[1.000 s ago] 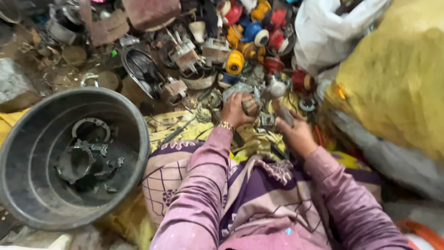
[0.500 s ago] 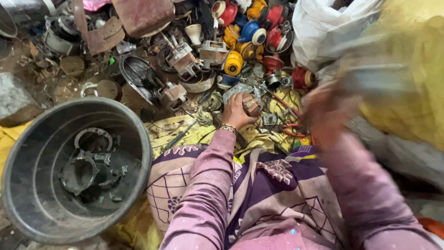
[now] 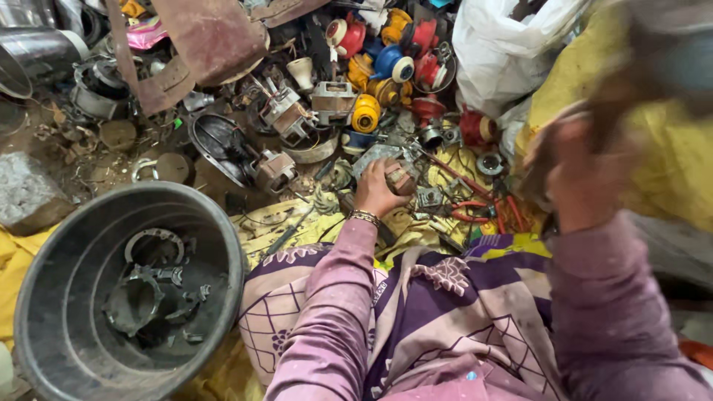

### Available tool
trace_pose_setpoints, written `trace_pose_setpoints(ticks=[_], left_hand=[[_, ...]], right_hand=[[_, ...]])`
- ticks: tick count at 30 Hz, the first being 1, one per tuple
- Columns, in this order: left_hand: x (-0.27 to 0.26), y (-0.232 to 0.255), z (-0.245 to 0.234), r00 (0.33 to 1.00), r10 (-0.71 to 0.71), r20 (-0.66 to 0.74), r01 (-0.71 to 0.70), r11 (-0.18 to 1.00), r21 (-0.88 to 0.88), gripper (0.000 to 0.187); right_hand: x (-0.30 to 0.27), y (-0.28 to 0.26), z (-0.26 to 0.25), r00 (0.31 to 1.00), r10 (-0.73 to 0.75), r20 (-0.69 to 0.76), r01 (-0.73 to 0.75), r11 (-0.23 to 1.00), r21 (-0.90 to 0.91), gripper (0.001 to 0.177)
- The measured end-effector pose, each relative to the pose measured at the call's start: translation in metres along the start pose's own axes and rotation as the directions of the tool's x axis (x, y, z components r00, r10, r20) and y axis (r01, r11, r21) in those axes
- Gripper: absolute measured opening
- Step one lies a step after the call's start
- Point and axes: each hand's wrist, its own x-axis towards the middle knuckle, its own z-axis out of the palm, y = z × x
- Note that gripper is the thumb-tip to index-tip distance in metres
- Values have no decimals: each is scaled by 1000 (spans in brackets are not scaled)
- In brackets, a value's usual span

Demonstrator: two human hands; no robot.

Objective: The person sits on the floor and uses a hammer to strike and break apart small metal components. They repeatedly pick up pieces, position them on a metal block, and hammer them to separate parts, placing broken pieces into a nearby bucket.

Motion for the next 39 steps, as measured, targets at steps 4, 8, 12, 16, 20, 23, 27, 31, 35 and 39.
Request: trace_pose_setpoints(ticks=[4, 8, 12, 16, 20, 23, 27, 31, 35, 39], left_hand=[[0, 0, 1, 999, -36, 36, 35, 999, 21, 116], [0, -1, 1, 1000, -7, 21, 7, 1000, -7, 113], [-1, 0, 1, 1000, 4, -16, -4, 1000, -29, 104], [0, -1, 1, 1000, -9, -9, 8, 999, -46, 111], [-1, -6, 1, 1000, 6, -20, -7, 999, -34, 114], [0, -5, 5, 1000, -10, -1, 10, 999, -37, 114], [0, -8, 10, 999, 29, -28, -30, 999, -30, 112], [-2, -5, 13, 999, -27, 37, 26, 1000, 6, 112], [5, -6, 7, 1000, 7, 16, -7, 1000, 25, 112], [-1, -8, 8, 1000, -20, 17, 20, 1000, -10, 110]], right_hand=[[-14, 11, 2, 993, -44, -105, 60, 986, 156, 45], [-83, 68, 68, 835, 493, 245, -397, 848, -352, 47], [-110, 85, 79, 535, 784, 314, -493, 592, -638, 55], [-82, 39, 57, 698, 659, 279, -538, 741, -403, 44], [-33, -22, 9, 984, 21, 175, 34, 951, -307, 24], [-13, -26, -14, 992, -124, -35, 123, 992, -4, 30], [-52, 42, 27, 981, 148, 124, -123, 975, -186, 39], [-115, 95, 67, 801, 484, 353, -246, 803, -543, 48], [-105, 76, 74, 644, 714, 276, -439, 639, -632, 48], [-54, 10, 34, 934, 225, 276, -110, 920, -377, 37]])
